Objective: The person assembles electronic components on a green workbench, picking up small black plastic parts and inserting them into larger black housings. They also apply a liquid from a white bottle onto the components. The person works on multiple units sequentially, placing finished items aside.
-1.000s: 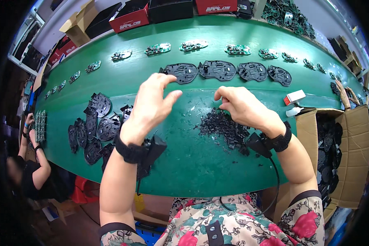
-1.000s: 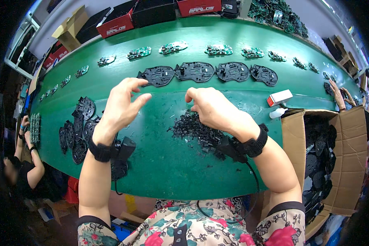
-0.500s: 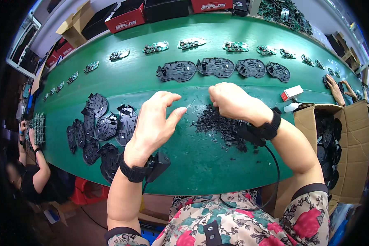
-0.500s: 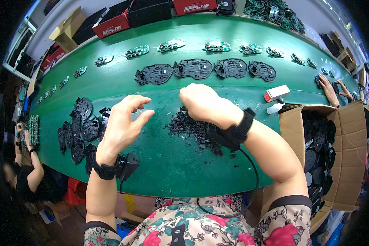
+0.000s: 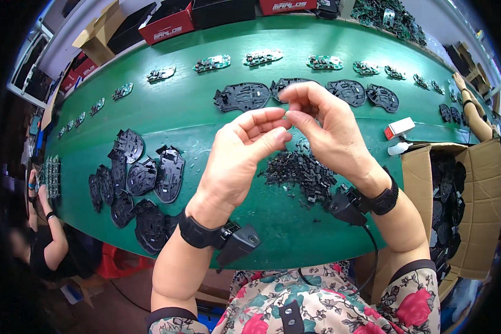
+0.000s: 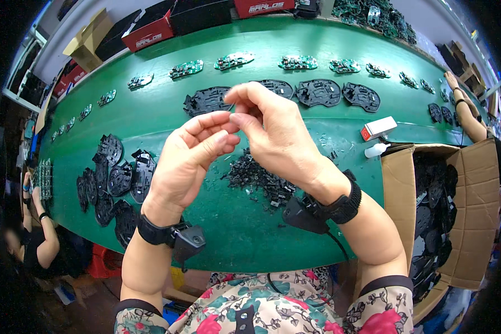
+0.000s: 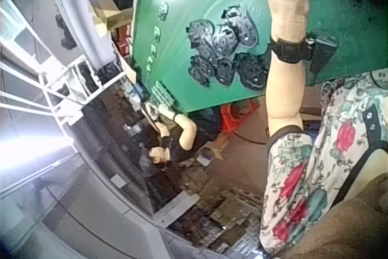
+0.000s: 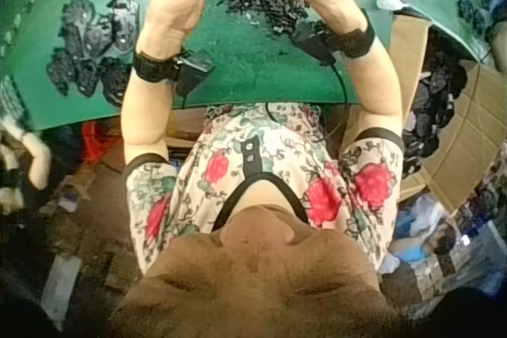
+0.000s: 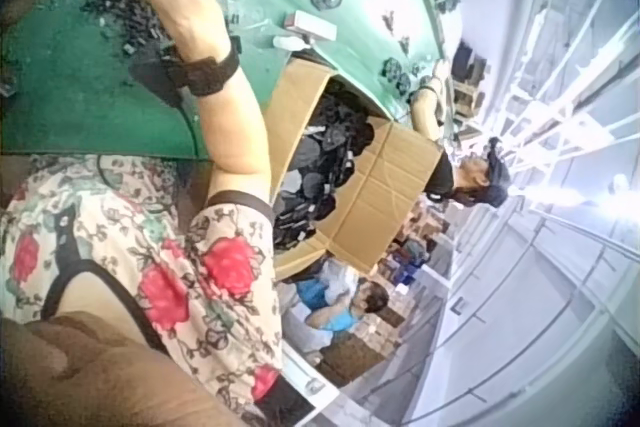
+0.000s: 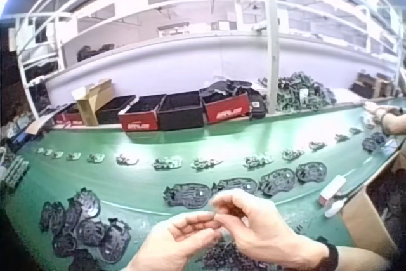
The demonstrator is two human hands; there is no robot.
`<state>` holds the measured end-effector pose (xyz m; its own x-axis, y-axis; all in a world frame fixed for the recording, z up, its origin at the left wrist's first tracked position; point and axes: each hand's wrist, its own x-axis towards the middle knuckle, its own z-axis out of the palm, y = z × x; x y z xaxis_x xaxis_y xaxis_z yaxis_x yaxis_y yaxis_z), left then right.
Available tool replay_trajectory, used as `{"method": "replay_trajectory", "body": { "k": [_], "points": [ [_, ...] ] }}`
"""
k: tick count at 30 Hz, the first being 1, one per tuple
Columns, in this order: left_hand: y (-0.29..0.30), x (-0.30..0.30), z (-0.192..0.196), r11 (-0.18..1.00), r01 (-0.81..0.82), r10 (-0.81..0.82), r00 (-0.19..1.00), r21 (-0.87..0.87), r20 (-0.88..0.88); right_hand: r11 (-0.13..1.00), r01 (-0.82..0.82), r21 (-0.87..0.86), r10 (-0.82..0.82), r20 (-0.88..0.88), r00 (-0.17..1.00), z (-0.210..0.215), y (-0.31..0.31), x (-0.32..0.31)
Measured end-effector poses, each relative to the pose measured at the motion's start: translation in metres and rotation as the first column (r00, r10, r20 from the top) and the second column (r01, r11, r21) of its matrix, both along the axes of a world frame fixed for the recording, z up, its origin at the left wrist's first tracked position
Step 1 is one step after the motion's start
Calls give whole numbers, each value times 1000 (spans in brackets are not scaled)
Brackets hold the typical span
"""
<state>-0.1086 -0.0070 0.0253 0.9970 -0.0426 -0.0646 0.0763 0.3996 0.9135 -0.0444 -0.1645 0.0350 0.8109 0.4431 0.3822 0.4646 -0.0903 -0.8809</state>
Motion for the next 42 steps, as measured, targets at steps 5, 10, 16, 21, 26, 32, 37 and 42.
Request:
{"method": "replay_trajectory", "body": {
  "k": [5,10,16,21,26,32,37,42],
  "points": [
    [-2,7,-9,912,56,-102,991,-406,-92,996,75,-38,-65,227,972,-5,4,-1],
    [3,4,-24,880,54,-116,988,-471,-104,976,220,2,-196,459,867,-20,20,-9],
    [16,-8,-34,900,10,-33,998,-435,-46,972,84,221,-82,-19,996,-22,43,-21],
    [29,-11,-39,884,54,-62,998,-464,-3,899,-42,435,272,-483,832,-12,49,-25],
    [19,-8,-19,964,-122,103,990,-235,-92,986,38,165,-18,-122,992,-17,43,-15],
    [34,15,-19,913,-253,230,967,320,110,984,169,-53,-152,235,960,-20,43,5],
    [43,67,-17,768,-327,243,945,551,221,937,335,-102,-271,397,877,-28,35,45],
    [74,129,-41,474,-195,214,971,859,103,958,254,-135,-234,147,961,-15,19,53]
  ]
}}
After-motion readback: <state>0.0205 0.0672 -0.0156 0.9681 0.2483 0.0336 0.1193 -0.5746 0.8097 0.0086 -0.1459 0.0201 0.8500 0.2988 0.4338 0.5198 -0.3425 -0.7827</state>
